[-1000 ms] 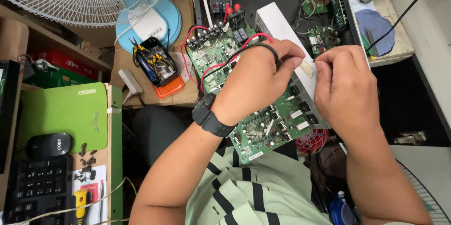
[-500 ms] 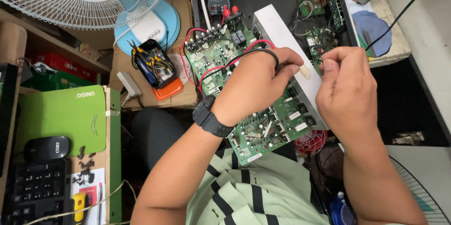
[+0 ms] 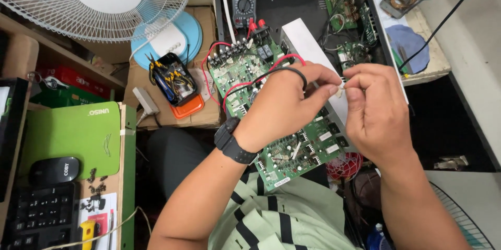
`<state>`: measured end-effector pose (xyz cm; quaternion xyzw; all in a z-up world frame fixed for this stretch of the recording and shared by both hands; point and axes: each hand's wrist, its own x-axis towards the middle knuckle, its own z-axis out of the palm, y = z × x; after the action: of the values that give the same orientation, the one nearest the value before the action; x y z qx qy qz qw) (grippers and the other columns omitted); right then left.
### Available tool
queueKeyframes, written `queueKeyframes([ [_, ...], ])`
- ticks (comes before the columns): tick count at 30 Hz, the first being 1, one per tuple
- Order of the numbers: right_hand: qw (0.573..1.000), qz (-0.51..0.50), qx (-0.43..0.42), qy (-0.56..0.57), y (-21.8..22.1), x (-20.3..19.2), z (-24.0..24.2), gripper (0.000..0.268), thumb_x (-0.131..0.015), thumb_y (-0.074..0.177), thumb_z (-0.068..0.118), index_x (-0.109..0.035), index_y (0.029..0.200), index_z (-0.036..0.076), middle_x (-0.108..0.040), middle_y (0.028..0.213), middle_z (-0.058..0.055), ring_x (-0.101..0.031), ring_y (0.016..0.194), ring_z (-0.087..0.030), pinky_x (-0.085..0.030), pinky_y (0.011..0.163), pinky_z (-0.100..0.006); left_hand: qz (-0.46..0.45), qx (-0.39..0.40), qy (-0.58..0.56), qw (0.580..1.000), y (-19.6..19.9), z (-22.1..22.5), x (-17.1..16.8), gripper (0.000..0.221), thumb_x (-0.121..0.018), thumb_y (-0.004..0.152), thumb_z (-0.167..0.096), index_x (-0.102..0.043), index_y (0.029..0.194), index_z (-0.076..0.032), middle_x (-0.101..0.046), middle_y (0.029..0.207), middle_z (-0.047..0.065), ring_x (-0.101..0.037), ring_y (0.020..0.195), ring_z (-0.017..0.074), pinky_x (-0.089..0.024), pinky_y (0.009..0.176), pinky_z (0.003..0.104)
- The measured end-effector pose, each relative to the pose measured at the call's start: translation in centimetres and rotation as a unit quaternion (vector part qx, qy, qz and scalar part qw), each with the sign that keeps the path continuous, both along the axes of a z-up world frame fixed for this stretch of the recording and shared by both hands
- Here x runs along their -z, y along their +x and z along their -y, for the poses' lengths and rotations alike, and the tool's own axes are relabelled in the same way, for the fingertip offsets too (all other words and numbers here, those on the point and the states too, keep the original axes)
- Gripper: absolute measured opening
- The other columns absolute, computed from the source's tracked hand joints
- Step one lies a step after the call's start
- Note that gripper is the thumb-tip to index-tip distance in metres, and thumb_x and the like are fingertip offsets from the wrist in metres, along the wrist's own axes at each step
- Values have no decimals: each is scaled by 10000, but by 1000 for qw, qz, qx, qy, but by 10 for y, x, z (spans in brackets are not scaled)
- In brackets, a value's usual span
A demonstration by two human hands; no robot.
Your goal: Measuring electronic signals on a circuit board using a multimeter and checking results on a smartphone.
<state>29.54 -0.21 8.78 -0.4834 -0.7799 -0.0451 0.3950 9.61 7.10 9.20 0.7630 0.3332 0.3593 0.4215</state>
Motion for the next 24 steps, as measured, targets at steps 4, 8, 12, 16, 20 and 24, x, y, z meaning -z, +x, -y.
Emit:
queueKeyframes([
  [4,1000,-1,-5,8,-2,-4,0,205,-508,1250,25,-632,1164,-113,-691,1231,-306,-684,1170,-446,-559,1053,-531,-4,11,-5,1000,-2,3,-3,178,-690,1070,-253,-837,1149,-189,-830,1061,-23,-670,773,148,-564,819,329],
  [8,1000,-4,0,13,-1,-1,-2,191,-505,1244,39,-630,1170,-85,-690,1218,-272,-682,1153,-424,-556,1046,-519,-1,15,5,1000,-4,4,-5,175,-692,1068,-245,-841,1141,-188,-841,1088,-26,-677,794,158,-558,828,332],
  [12,1000,2,0,2,-1,0,-2,201,-502,1235,61,-629,1148,-67,-680,1178,-240,-674,1141,-404,-560,1027,-505,-1,10,6,1000,-5,6,-6,149,-701,1077,-252,-824,1144,-200,-828,1073,-29,-677,843,156,-567,848,336],
  [16,1000,-2,-14,9,1,3,-3,182,-520,1221,48,-623,1122,-65,-678,1136,-224,-675,1126,-408,-580,1010,-503,7,8,14,1000,-7,8,-7,152,-699,1091,-246,-825,1153,-187,-814,1069,-13,-677,873,166,-571,872,347],
  [20,1000,-3,-11,9,2,4,-2,178,-517,1218,50,-622,1118,-53,-677,1126,-207,-669,1095,-392,-568,982,-494,-9,7,-4,1000,-6,9,-11,168,-691,1088,-264,-837,1134,-195,-810,1048,-26,-662,826,152,-561,819,339],
  [24,1000,-4,-4,6,3,5,-2,171,-522,1214,33,-625,1101,-43,-674,1093,-190,-664,1043,-366,-563,932,-468,-21,6,-16,1000,-5,8,-10,188,-691,1093,-299,-843,1145,-201,-803,1069,-17,-686,789,157,-549,786,339],
])
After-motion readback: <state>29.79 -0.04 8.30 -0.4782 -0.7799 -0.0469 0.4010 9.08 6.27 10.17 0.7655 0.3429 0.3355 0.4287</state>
